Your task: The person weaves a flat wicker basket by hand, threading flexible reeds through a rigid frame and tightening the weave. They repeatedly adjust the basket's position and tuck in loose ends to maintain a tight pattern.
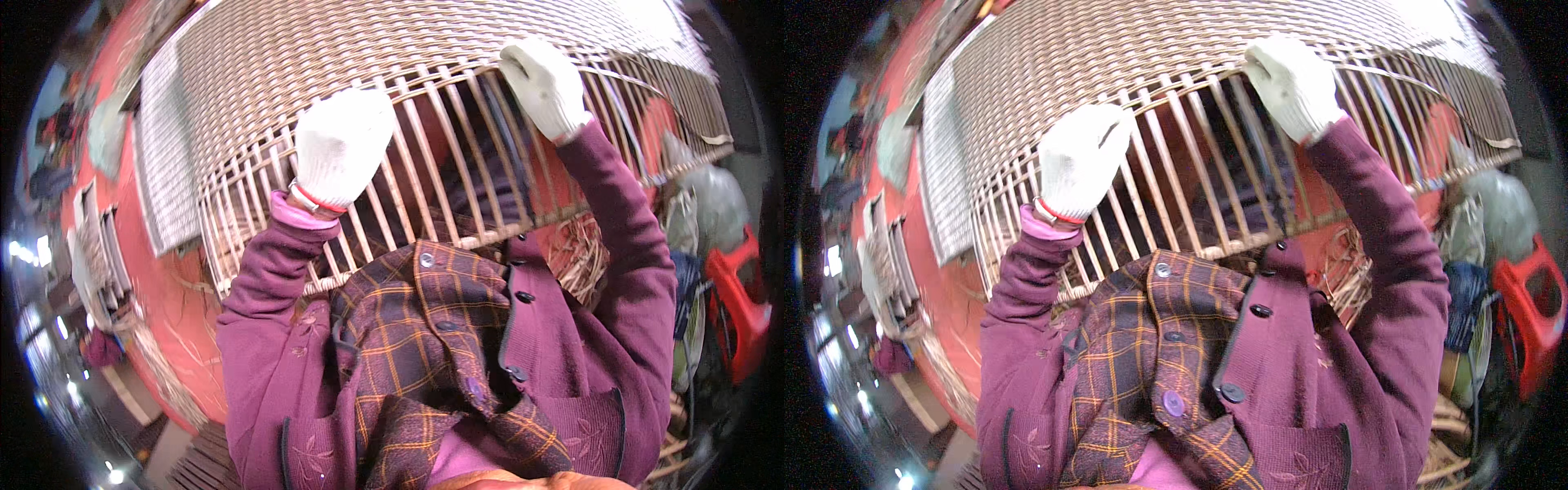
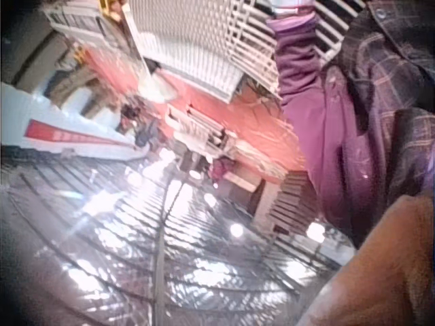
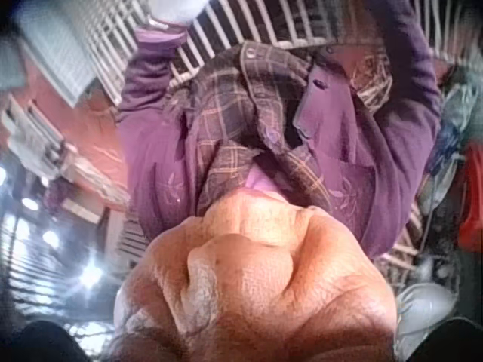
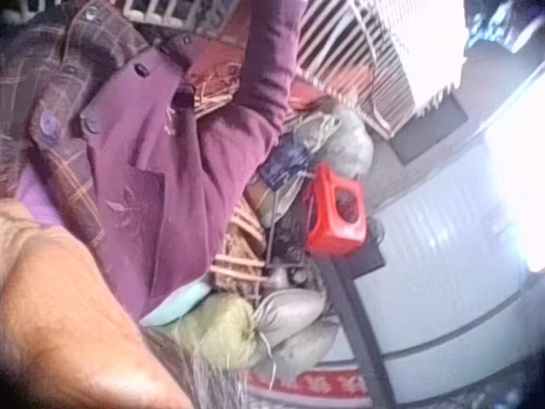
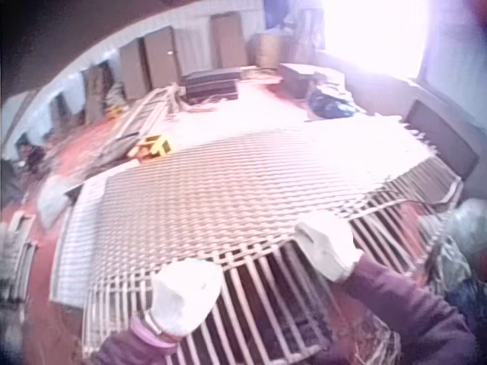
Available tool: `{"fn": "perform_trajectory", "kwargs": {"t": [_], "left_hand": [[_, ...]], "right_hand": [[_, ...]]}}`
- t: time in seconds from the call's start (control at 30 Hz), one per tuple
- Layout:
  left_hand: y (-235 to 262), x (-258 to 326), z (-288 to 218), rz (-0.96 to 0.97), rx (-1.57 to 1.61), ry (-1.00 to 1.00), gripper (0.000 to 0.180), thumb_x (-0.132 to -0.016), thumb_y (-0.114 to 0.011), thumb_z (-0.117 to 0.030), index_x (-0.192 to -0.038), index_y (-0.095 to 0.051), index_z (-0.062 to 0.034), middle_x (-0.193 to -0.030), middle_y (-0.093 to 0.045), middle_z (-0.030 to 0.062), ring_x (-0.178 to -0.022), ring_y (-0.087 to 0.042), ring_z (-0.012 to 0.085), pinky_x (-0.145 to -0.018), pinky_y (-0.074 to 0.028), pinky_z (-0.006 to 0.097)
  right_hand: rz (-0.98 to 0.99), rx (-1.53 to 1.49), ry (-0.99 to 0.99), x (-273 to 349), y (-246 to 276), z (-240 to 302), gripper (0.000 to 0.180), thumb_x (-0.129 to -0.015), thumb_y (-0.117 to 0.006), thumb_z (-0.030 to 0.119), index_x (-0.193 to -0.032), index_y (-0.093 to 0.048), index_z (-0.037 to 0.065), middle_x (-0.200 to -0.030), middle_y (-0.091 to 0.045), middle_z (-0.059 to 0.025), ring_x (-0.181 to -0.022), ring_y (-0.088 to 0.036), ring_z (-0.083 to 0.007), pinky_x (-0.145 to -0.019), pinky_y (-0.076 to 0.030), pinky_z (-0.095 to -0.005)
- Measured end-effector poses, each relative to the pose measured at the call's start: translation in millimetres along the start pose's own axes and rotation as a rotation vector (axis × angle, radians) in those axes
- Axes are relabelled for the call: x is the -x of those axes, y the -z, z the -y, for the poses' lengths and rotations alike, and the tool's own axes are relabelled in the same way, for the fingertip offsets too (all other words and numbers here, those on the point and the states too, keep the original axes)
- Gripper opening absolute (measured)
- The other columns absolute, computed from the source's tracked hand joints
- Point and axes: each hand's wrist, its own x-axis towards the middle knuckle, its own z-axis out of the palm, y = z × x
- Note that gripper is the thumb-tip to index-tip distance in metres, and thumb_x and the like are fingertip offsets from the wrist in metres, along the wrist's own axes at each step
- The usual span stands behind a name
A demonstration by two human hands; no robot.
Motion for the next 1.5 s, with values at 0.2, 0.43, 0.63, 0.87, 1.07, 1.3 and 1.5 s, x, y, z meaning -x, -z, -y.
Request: {"fn": "perform_trajectory", "kwargs": {"t": [0.2,0.43,0.63,0.87,1.07,1.3,1.5], "left_hand": [[59.4,53.8,30.6,0.197,-0.106,0.396,0.006,-0.095,-0.07,-0.016,-0.092,-0.068,-0.0111,-0.083,-0.068,0.0096,-0.076,-0.07,0.0326,-0.07,-0.057,0.043],[0.9,63.4,73.6,0.15,-0.494,0.214,0.009,-0.101,-0.063,-0.02,-0.096,-0.067,-0.0129,-0.077,-0.068,0.0076,-0.067,-0.071,0.0275,-0.06,-0.057,0.041],[40.7,80.0,83.9,0.0,-0.282,0.046,0.017,-0.097,-0.069,-0.02,-0.108,-0.075,-0.0074,-0.109,-0.075,0.0098,-0.098,-0.073,0.0292,-0.085,-0.06,0.041],[112.6,140.0,115.0,0.22,-0.51,0.368,0.01,-0.098,-0.063,-0.016,-0.097,-0.071,-0.0098,-0.096,-0.071,0.0103,-0.087,-0.072,0.0309,-0.076,-0.059,0.044],[85.1,138.3,153.4,0.232,-0.565,0.359,0.016,-0.097,-0.063,-0.015,-0.108,-0.071,-0.0074,-0.101,-0.072,0.0133,-0.094,-0.073,0.0298,-0.082,-0.06,0.042],[143.3,206.4,157.2,-0.018,-0.509,0.646,0.022,-0.103,-0.061,-0.03,-0.11,-0.075,-0.0143,-0.095,-0.076,0.0133,-0.091,-0.075,0.0344,-0.082,-0.06,0.046],[132.5,255.1,142.2,0.218,-0.379,0.515,0.016,-0.099,-0.059,-0.018,-0.104,-0.07,-0.0073,-0.089,-0.07,0.0161,-0.085,-0.071,0.0363,-0.075,-0.059,0.047]], "right_hand": [[0.134,-0.286,0.314,-29.2,-36.7,93.3,0.012,-0.096,-0.068,0.02,-0.099,-0.069,0.008,-0.09,-0.071,-0.0135,-0.089,-0.071,-0.0372,-0.078,-0.057,-0.0488],[0.235,-0.136,0.284,-48.6,-68.9,110.2,0.008,-0.097,-0.065,0.012,-0.103,-0.066,0.007,-0.092,-0.068,-0.0141,-0.087,-0.07,-0.0367,-0.077,-0.057,-0.0465],[0.274,-0.326,0.195,-52.7,-55.6,115.2,0.006,-0.093,-0.073,0.01,-0.097,-0.071,0.006,-0.091,-0.07,-0.0115,-0.087,-0.071,-0.0315,-0.078,-0.057,-0.0402],[0.287,-0.272,0.216,-60.3,-51.6,123.9,0.01,-0.087,-0.074,0.007,-0.096,-0.072,0.007,-0.09,-0.071,-0.0125,-0.088,-0.071,-0.0328,-0.08,-0.056,-0.0424],[0.253,-0.284,0.372,-55.8,-45.7,168.3,0.014,-0.087,-0.07,0.006,-0.101,-0.072,0.009,-0.089,-0.07,-0.0125,-0.087,-0.069,-0.0353,-0.079,-0.056,-0.0467],[0.445,-0.689,0.886,-28.3,-63.8,292.1,0.041,-0.084,-0.08,0.017,-0.121,-0.068,0.006,-0.11,-0.069,-0.0097,-0.107,-0.065,-0.0315,-0.097,-0.05,-0.0456],[0.446,-0.707,0.978,-26.7,-94.5,352.9,0.024,-0.091,-0.071,0.03,-0.103,-0.066,0.009,-0.095,-0.061,-0.0093,-0.094,-0.061,-0.0312,-0.085,-0.048,-0.0456]]}}
